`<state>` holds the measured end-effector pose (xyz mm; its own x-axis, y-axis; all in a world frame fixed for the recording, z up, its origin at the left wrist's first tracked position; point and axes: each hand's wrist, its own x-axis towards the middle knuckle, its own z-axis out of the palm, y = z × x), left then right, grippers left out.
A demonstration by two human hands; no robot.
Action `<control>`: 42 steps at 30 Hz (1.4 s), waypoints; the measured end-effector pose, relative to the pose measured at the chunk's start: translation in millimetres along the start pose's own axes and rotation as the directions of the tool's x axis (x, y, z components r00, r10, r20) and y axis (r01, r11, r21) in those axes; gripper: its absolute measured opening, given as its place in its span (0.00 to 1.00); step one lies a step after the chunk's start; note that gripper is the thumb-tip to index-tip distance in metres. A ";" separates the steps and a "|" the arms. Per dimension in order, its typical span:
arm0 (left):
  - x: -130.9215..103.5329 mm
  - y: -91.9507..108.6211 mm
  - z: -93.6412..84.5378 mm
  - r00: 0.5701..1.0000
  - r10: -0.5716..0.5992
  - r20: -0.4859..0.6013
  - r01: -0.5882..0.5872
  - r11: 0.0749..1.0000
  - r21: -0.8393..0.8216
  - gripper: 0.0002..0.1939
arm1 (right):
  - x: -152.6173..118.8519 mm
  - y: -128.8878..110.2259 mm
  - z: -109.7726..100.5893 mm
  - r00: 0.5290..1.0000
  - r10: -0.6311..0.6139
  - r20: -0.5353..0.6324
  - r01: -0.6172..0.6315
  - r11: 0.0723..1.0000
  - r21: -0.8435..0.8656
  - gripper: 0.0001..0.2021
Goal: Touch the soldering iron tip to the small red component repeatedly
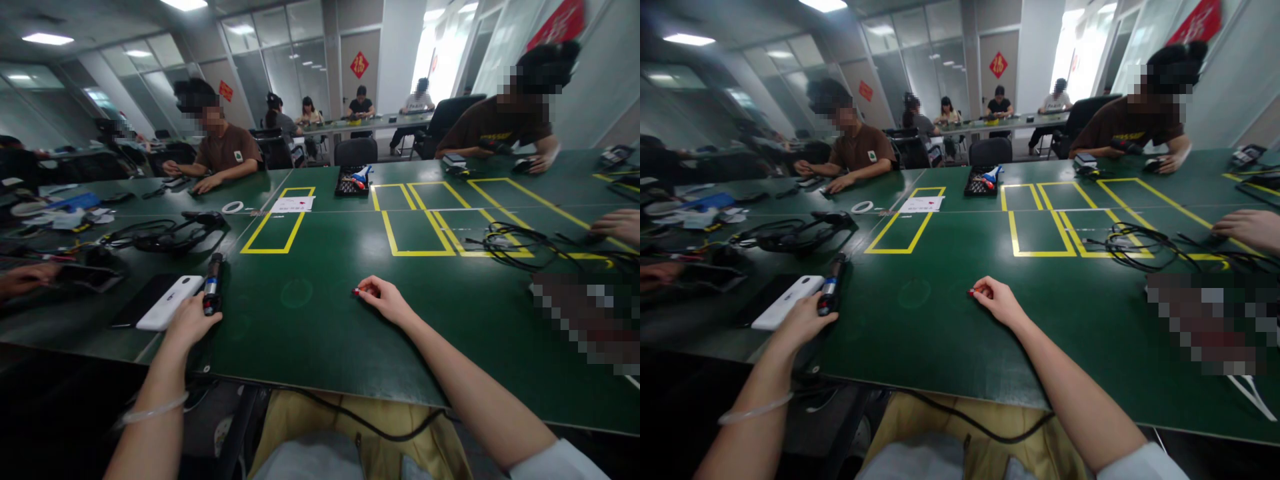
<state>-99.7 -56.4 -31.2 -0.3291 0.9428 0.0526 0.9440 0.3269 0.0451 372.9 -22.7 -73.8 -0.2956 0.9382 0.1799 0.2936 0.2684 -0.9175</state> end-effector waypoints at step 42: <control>-71.2 295.1 29.8 0.802 0.582 -0.135 -0.594 0.751 -0.288 0.36 | 6.1 8.4 -1.1 0.984 -0.167 -0.064 0.152 0.969 -0.194 0.05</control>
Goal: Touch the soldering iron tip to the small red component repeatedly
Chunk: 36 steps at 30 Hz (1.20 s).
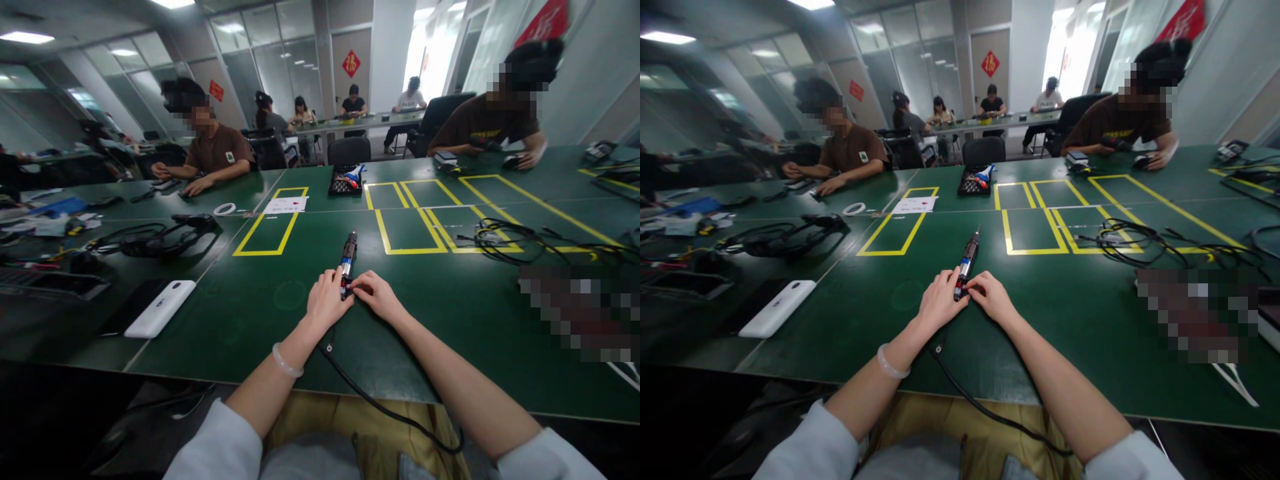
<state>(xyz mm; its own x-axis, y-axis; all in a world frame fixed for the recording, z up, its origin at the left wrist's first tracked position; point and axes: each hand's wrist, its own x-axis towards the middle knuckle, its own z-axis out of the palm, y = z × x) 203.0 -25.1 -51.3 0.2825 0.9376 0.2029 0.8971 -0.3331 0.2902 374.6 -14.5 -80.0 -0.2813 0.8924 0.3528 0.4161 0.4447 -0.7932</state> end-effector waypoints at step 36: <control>-56.8 -155.3 -68.4 0.941 -0.338 -0.026 0.320 0.859 0.400 0.36 | -6.4 -3.8 -5.3 0.993 0.098 0.070 -0.103 0.991 0.085 0.11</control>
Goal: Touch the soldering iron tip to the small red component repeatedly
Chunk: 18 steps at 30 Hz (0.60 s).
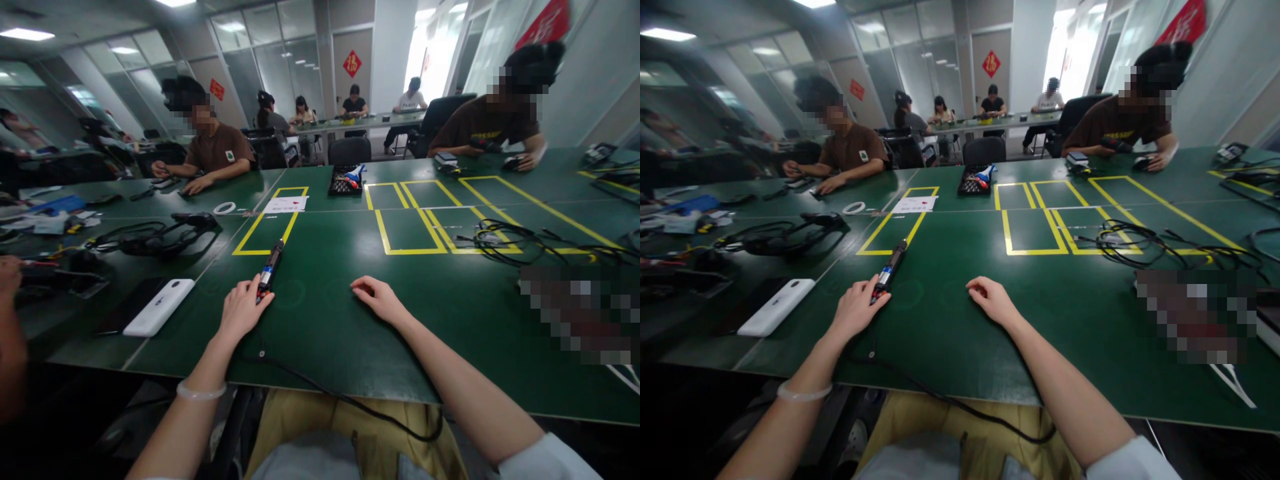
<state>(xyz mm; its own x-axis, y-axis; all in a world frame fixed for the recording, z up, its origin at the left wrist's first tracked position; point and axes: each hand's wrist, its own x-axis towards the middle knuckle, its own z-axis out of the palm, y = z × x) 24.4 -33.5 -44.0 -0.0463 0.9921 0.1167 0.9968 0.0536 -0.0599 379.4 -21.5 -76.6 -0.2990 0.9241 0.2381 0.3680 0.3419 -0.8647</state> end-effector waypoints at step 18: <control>-13.8 -104.7 1.7 0.976 -0.199 -0.083 0.202 0.979 0.024 0.36 | -0.2 -4.7 -1.0 1.000 -0.002 0.028 0.003 0.999 -0.038 0.09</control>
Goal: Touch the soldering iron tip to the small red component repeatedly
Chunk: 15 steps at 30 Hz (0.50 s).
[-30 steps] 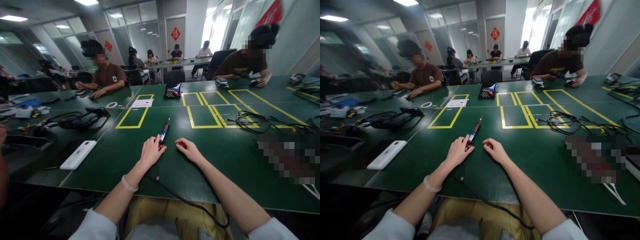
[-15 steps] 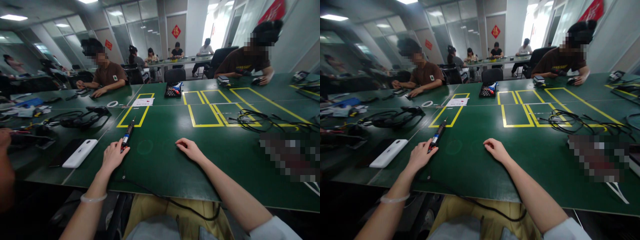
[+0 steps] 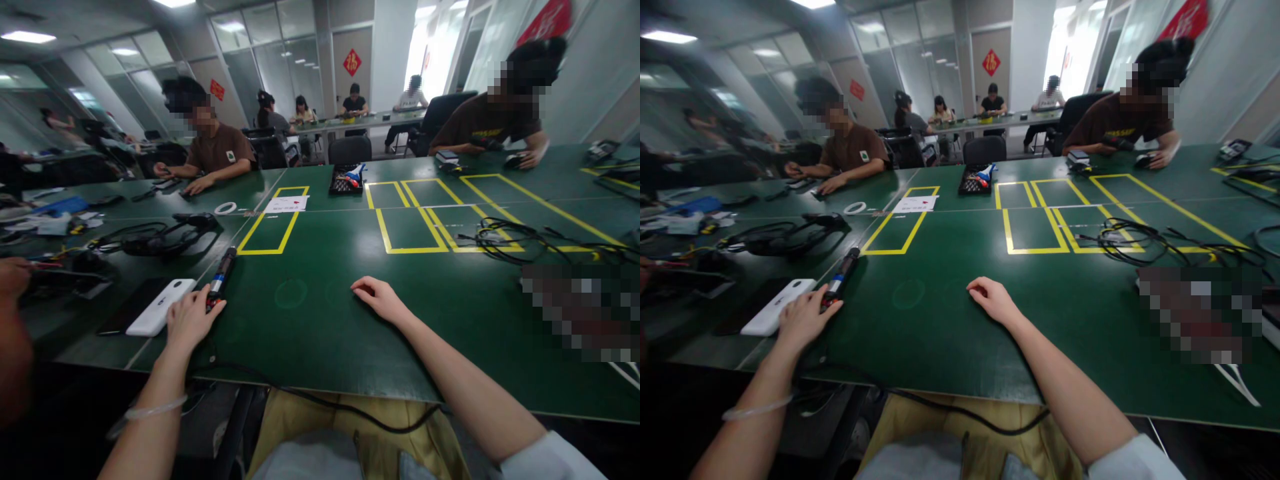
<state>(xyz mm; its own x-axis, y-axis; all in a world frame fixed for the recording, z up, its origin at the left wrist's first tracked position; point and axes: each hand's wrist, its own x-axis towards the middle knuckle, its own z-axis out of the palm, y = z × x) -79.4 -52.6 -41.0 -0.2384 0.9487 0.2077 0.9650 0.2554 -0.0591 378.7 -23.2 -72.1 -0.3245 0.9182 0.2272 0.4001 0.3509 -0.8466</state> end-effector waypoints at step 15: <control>-2.6 86.9 -38.4 0.994 0.043 -0.102 -0.088 0.862 -0.499 0.19 | 1.6 1.5 2.2 1.000 0.016 0.016 -0.016 1.000 0.013 0.09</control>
<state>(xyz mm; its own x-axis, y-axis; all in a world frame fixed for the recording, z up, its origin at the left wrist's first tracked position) 9.3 -40.0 -9.1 -0.1843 0.9349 0.3034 0.9077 0.0435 0.4175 376.8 -21.6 -74.0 -0.3319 0.9205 0.2062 0.3944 0.3339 -0.8561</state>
